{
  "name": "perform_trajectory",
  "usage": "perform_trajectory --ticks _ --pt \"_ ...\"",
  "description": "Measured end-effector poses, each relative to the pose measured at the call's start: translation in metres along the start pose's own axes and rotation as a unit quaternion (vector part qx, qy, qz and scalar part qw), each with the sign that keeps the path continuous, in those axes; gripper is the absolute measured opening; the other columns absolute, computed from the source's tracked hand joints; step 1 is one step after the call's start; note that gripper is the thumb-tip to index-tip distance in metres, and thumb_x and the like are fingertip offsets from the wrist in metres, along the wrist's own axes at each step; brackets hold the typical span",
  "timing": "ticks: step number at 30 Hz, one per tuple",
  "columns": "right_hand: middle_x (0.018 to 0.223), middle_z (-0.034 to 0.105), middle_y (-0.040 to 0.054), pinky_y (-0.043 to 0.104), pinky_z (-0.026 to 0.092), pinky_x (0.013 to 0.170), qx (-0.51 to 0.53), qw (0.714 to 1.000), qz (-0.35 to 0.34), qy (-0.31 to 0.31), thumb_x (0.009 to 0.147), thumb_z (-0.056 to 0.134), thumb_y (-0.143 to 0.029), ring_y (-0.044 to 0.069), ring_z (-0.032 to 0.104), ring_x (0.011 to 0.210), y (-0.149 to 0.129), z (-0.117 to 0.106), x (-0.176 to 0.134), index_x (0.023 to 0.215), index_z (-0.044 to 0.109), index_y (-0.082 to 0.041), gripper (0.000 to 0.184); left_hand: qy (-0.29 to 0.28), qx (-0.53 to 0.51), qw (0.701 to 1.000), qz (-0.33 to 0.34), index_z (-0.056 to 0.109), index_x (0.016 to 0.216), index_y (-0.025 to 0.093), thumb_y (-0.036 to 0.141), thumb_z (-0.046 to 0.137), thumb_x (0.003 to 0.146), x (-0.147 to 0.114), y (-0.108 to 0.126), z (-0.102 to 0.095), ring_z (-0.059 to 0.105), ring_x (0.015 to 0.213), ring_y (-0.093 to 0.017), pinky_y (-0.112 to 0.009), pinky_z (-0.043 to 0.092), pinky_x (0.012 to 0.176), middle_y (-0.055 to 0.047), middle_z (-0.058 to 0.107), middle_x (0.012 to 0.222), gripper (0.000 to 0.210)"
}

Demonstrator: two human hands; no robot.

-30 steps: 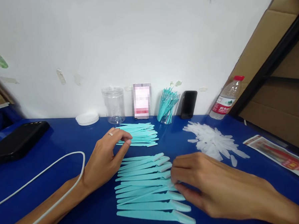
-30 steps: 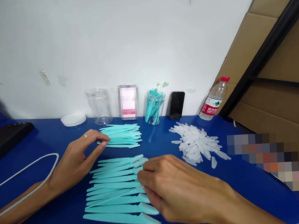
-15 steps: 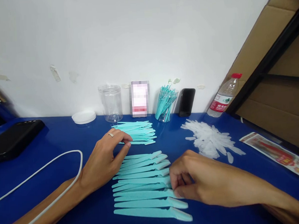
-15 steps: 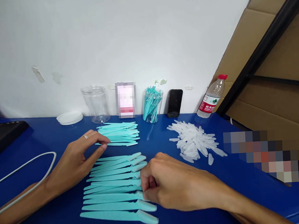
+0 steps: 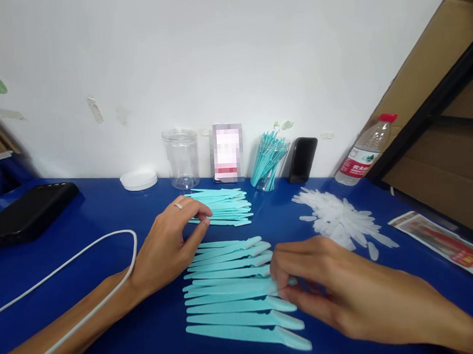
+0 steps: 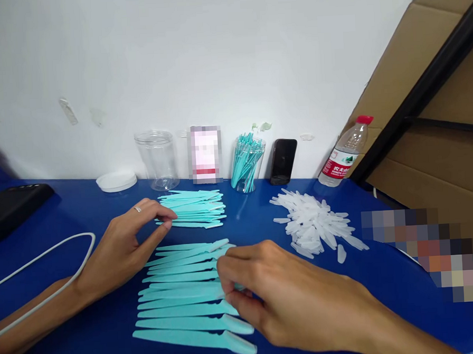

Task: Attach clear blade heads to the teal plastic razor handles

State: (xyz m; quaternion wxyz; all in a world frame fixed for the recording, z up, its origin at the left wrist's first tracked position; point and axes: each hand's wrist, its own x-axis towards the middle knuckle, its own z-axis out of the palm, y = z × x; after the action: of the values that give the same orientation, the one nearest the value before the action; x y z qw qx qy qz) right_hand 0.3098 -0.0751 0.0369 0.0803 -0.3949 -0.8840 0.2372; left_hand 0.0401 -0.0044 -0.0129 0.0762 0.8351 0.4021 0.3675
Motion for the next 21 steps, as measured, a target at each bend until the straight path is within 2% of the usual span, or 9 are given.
perform_trajectory --ticks 3,7,15,21 --pt "0.079 0.061 -0.0038 0.025 0.040 0.070 -0.032 0.999 -0.015 -0.027 0.088 0.057 -0.006 0.013 0.057 0.075 -0.0007 0.0024 0.0021 0.082 0.055 -0.023 0.018 -0.003 -0.001 1.000 0.000 0.061 0.096 0.019 0.022 0.047 0.098 0.0007 -0.0004 0.0002 0.058 0.091 -0.020 -0.032 0.044 0.081 -0.003 0.062 0.092 0.014" --pt "0.085 0.062 -0.0021 0.029 0.040 0.077 -0.077 0.996 -0.023 -0.027 0.089 0.059 -0.010 0.016 0.057 0.086 -0.0005 0.0034 0.0048 0.083 0.055 -0.022 0.014 -0.005 -0.001 1.000 0.002 0.061 0.096 0.020 0.022 0.047 0.098 0.0004 -0.0012 0.0002 0.058 0.090 -0.020 -0.031 0.044 0.081 -0.002 0.062 0.091 0.014" --pt "0.084 0.061 -0.0023 0.028 0.036 0.065 -0.099 0.994 -0.029 -0.046 0.086 0.056 -0.003 0.013 0.053 0.077 -0.0038 0.0019 0.0051 0.078 0.049 -0.020 0.021 -0.002 0.007 1.000 -0.002 0.061 0.096 0.020 0.024 0.047 0.097 -0.0007 -0.0015 -0.0001 0.060 0.090 -0.021 -0.032 0.045 0.080 -0.003 0.064 0.091 0.015" --pt "0.084 0.061 -0.0022 0.027 0.034 0.065 -0.095 0.995 -0.021 -0.036 0.087 0.055 -0.003 0.014 0.054 0.077 -0.0014 0.0007 0.0065 0.080 0.052 -0.021 0.019 -0.010 0.005 1.000 0.001 0.061 0.096 0.020 0.023 0.047 0.098 0.0007 -0.0030 0.0003 0.059 0.089 -0.020 -0.032 0.044 0.079 -0.002 0.062 0.091 0.014"
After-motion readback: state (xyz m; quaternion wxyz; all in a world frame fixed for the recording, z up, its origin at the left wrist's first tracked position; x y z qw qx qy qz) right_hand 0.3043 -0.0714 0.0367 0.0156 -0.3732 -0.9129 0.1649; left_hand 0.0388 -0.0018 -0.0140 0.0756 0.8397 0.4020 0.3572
